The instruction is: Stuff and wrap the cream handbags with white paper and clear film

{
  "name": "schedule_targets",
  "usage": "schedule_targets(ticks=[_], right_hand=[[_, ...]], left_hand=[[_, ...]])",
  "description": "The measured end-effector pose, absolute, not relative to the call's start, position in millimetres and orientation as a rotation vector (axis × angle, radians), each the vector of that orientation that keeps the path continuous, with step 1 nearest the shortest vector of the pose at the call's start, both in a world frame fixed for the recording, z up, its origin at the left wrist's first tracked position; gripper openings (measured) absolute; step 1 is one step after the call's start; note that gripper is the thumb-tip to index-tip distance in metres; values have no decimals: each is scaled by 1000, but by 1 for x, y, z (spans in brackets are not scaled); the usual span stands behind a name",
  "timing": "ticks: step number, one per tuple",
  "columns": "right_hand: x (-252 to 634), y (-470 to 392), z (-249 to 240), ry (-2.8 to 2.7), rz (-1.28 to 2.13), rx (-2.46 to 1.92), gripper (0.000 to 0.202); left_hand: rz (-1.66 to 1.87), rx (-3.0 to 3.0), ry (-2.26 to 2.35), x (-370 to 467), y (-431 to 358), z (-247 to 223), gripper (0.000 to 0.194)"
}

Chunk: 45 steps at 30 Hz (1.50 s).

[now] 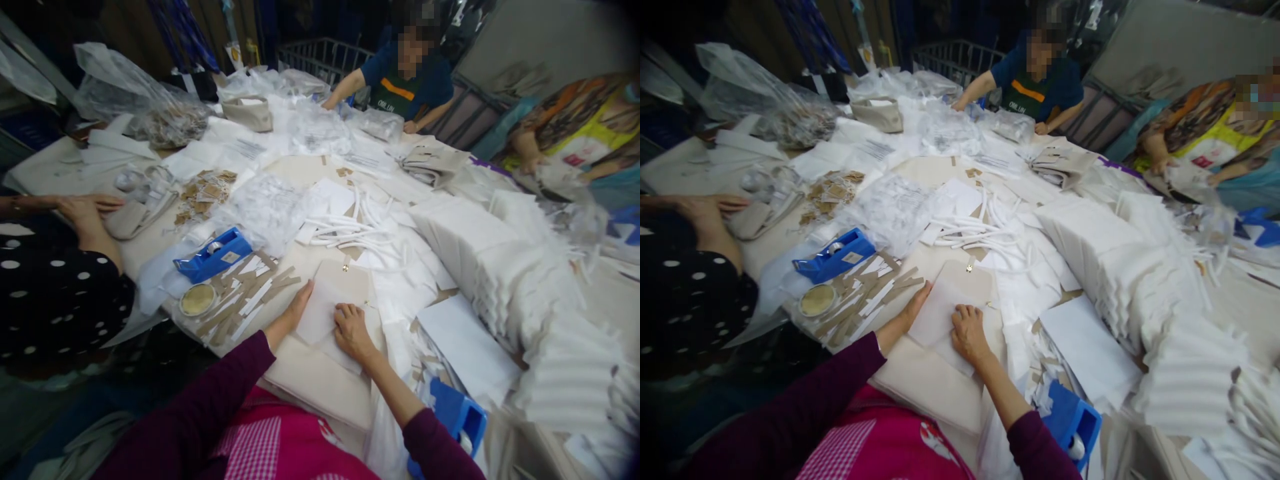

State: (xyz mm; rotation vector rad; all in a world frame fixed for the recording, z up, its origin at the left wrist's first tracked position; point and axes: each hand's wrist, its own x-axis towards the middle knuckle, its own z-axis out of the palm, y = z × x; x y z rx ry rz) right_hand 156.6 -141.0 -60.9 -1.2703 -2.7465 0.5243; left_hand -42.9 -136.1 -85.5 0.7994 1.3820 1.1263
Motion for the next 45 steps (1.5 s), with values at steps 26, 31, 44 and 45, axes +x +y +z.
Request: schedule_targets(ticks=[26,31,44,45], right_hand=[[157,-121,-72,-2793,764,-1146,56],[161,-120,-73,-2738,792,-1156,61],[167,-110,-86,-2522,649,-1464,35],[167,-110,-88,-2512,597,-1533,33]], left_hand=[[395,2050,1671,-14,-101,-62,35],[281,2075,1778,-8,-114,-94,18],[203,2207,1742,-9,-117,-94,32],[201,2196,1747,-9,-117,-95,34]])
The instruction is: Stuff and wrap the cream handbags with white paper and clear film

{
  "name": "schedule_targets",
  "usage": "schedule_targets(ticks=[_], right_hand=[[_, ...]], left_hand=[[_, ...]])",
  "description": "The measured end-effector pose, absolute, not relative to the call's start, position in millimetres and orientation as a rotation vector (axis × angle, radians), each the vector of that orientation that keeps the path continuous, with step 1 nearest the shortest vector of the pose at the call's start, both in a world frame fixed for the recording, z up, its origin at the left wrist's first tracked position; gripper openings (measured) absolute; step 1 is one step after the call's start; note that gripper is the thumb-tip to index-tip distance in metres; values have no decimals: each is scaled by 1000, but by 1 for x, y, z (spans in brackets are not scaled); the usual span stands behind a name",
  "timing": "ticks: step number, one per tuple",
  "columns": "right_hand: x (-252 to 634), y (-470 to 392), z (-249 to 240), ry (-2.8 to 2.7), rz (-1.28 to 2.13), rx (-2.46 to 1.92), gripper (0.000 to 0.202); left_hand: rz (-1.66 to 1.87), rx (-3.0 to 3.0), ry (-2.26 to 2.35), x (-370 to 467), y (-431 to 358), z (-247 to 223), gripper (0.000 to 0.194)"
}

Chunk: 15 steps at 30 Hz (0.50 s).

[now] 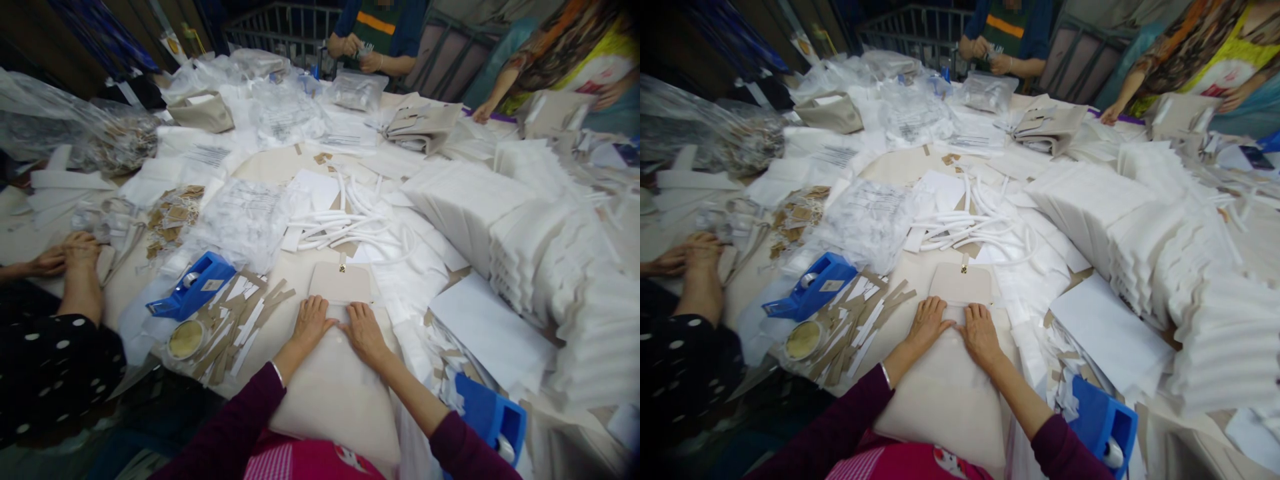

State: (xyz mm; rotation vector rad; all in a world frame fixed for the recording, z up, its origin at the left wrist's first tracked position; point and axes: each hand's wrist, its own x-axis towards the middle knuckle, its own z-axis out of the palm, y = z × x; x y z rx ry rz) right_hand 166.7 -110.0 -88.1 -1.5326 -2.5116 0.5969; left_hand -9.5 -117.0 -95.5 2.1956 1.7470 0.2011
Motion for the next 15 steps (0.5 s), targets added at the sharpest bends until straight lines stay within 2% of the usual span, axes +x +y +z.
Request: schedule_targets(ticks=[7,15], right_hand=[[171,-106,-89,-2542,372,-1701,42],[178,-96,-90,-2608,440,-1656,44]], left_hand=[[132,2212,1768,-8,-116,-95,39],[113,2219,1770,-10,-116,-85,38]])
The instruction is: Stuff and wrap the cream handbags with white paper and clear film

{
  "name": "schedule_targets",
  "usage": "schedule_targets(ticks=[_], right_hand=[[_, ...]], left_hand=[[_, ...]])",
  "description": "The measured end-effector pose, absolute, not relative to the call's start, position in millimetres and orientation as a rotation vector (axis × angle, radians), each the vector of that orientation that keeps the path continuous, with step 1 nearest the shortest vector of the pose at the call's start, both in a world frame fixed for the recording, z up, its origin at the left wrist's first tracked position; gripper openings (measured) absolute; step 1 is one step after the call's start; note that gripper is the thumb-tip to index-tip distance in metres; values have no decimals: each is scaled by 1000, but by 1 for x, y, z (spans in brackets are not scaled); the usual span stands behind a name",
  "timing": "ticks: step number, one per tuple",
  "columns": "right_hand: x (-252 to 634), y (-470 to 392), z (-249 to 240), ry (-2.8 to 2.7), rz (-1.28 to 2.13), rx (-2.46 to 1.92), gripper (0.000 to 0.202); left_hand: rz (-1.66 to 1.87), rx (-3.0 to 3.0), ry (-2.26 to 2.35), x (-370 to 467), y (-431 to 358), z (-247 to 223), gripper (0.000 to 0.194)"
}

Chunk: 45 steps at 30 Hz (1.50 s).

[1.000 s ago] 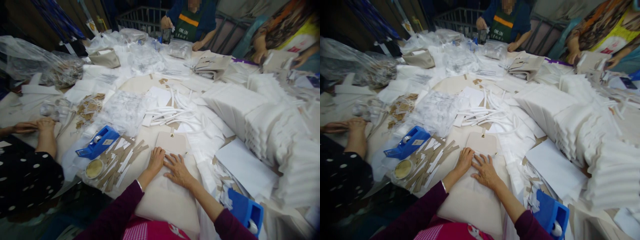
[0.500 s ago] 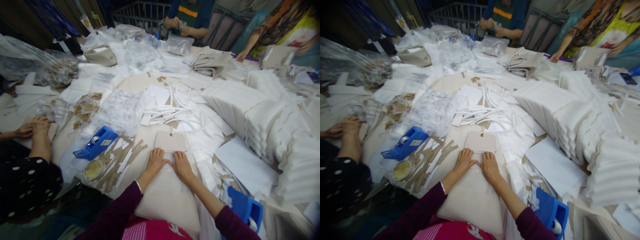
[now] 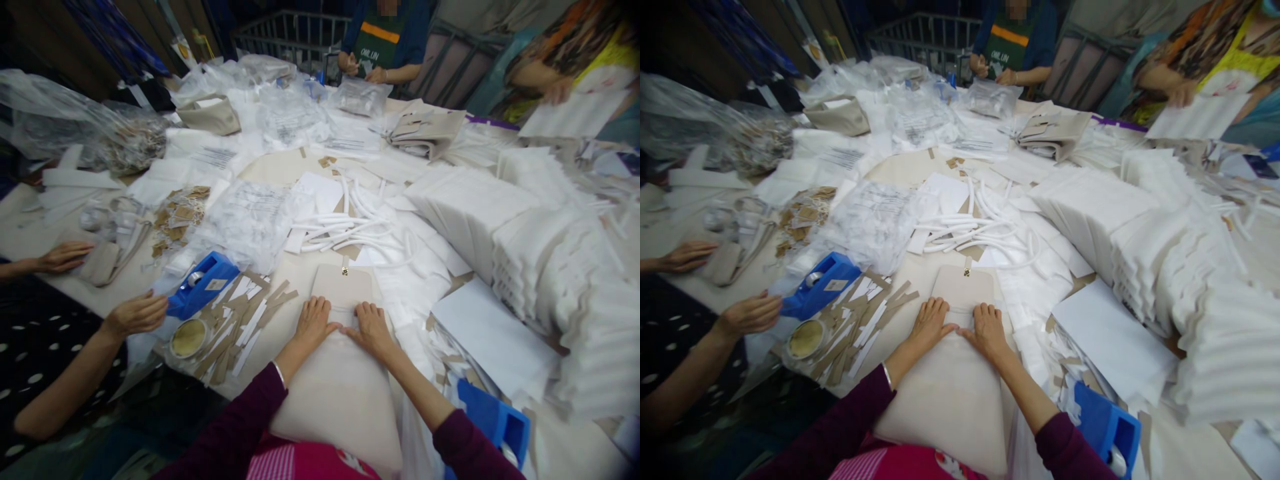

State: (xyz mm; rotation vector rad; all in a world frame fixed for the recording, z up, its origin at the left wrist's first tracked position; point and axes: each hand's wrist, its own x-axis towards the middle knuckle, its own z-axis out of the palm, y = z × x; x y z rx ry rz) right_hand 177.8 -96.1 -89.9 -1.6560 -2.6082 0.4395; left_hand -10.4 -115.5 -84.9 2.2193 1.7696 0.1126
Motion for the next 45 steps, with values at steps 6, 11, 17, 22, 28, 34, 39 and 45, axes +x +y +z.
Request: schedule_targets(ticks=[6,11,17,22,28,34,39,45], right_hand=[[179,-93,-90,-2596,508,-1659,43],[181,-97,-82,-2567,568,-1605,36],[185,-99,-74,-2528,724,-1502,31],[190,-98,-76,-2595,785,-1397,30],[192,-98,-83,-2627,791,-1354,28],[193,-98,-91,-2636,769,-1338,36],[194,-98,-92,-2649,759,-1361,37],[193,-99,-87,-2632,755,-1358,36]], left_hand=[[128,2212,1812,-11,-117,-87,40],[159,2209,1780,-13,-119,-87,37],[174,2202,1773,-15,-121,-83,33],[166,2164,1804,-15,-120,-81,23],[153,1997,1909,-15,-119,-89,28],[94,1741,2095,-14,-115,-98,30],[202,1996,2048,-16,-114,-88,48],[301,2115,1570,-11,-118,-77,21]])
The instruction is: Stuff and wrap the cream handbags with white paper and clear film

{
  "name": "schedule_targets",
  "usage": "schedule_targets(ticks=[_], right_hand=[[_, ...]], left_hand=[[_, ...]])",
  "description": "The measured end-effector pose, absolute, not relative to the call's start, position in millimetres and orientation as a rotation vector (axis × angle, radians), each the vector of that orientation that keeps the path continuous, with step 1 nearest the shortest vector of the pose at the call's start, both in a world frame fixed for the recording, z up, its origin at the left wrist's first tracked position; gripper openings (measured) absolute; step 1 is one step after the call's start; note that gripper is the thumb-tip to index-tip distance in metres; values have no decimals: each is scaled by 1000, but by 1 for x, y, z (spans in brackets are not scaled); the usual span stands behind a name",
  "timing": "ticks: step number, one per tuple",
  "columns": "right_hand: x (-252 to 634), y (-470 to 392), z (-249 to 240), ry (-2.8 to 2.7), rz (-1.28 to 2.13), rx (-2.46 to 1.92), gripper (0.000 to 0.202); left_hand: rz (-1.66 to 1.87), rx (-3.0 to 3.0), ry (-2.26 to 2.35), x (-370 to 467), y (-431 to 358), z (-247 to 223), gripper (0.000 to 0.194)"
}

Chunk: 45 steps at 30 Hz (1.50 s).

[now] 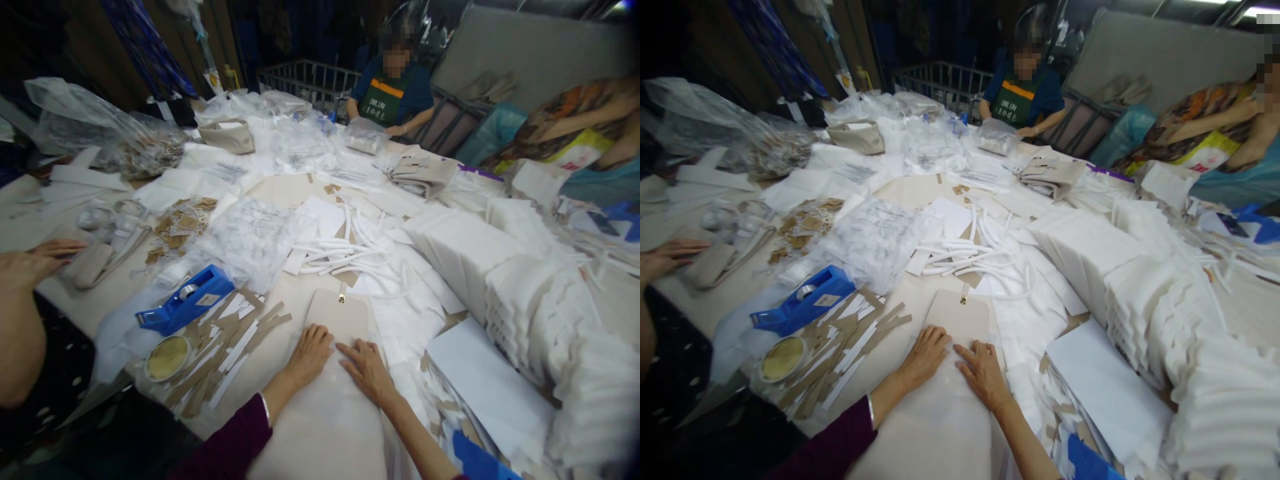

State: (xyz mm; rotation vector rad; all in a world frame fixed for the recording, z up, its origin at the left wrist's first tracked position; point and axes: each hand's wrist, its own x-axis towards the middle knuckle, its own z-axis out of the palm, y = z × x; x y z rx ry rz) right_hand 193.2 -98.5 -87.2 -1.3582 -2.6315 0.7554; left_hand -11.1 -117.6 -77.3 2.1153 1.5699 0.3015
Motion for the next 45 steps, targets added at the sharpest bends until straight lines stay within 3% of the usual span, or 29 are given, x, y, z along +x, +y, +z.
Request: schedule_targets(ticks=[12,15,17,20,25,38,42,45], right_hand=[[211,-85,-96,-2643,895,-1252,32],[214,-49,-87,-2772,930,-1145,22],[204,-10,-82,-2766,836,-1122,18],[166,57,-78,-2640,548,-1268,34],[90,143,-80,-2628,124,-1418,42],[89,156,-95,-2867,-53,-1279,21],[106,164,-78,-2874,55,-1272,24],[128,162,-62,-2677,438,-1339,20]], left_hand=[[300,1914,1648,-11,-116,-98,28],[279,1865,1642,-11,-115,-101,31],[278,1842,1641,-11,-114,-102,31],[260,1811,1640,-10,-113,-102,29],[230,1804,1650,-7,-114,-108,30],[176,1801,1644,-7,-117,-113,41],[195,1834,1637,-8,-113,-107,34],[206,1877,1642,-9,-111,-99,28]])
